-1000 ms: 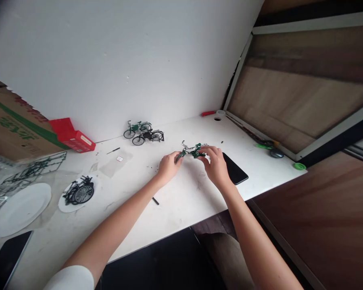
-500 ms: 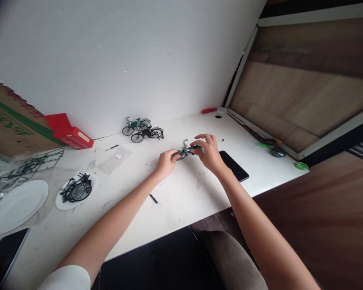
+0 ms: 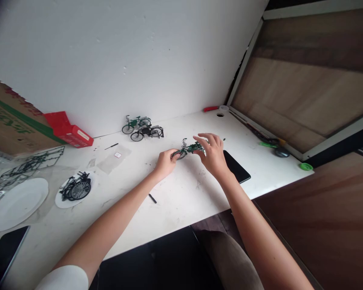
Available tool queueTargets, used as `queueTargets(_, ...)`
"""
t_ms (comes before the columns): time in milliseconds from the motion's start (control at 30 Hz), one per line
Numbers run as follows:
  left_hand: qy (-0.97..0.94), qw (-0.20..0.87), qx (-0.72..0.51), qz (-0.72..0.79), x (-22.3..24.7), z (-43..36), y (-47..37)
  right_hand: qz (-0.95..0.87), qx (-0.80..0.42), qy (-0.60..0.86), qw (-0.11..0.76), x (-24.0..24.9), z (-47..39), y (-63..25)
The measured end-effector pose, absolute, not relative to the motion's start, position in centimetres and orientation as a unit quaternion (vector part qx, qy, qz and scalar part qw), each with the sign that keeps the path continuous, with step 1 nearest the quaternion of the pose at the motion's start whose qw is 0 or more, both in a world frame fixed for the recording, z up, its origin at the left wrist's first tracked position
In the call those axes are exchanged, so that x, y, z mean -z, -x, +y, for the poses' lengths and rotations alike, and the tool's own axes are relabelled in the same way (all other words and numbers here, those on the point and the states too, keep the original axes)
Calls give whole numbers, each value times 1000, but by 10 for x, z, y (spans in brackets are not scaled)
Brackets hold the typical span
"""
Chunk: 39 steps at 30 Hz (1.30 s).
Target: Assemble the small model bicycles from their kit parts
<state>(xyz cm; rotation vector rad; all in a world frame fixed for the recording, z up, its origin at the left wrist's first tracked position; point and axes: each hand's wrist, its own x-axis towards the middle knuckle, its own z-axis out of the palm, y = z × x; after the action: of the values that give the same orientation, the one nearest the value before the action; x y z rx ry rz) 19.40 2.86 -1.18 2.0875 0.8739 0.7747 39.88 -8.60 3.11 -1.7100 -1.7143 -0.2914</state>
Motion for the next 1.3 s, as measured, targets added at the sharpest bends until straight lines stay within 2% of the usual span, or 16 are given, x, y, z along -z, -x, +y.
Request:
queueTargets(133,-808,373,-301,342,9,33,-195,-619,121,686,361,-25,-107,-413)
queueTargets(300,-808,379,-300,337,6,46,-198,-634,34,699,329,-17,-103,-444)
queueTargets(533,-806,385,-300,336,8,65,-207,-621,-37,728,286,-12,-52,-468)
queueTargets(833,-825,297,-310,368,-2,100,-239,-593,-80,748,287,-25,7,-492)
queueTargets(1133,-797,301,-354,386,-1,149,-277,-526,-109,769,345,-35,75,-512)
queueTargets(1300,-791,320,-300,425,1,172,-296,-487,-140,792,340,-27,96,-516)
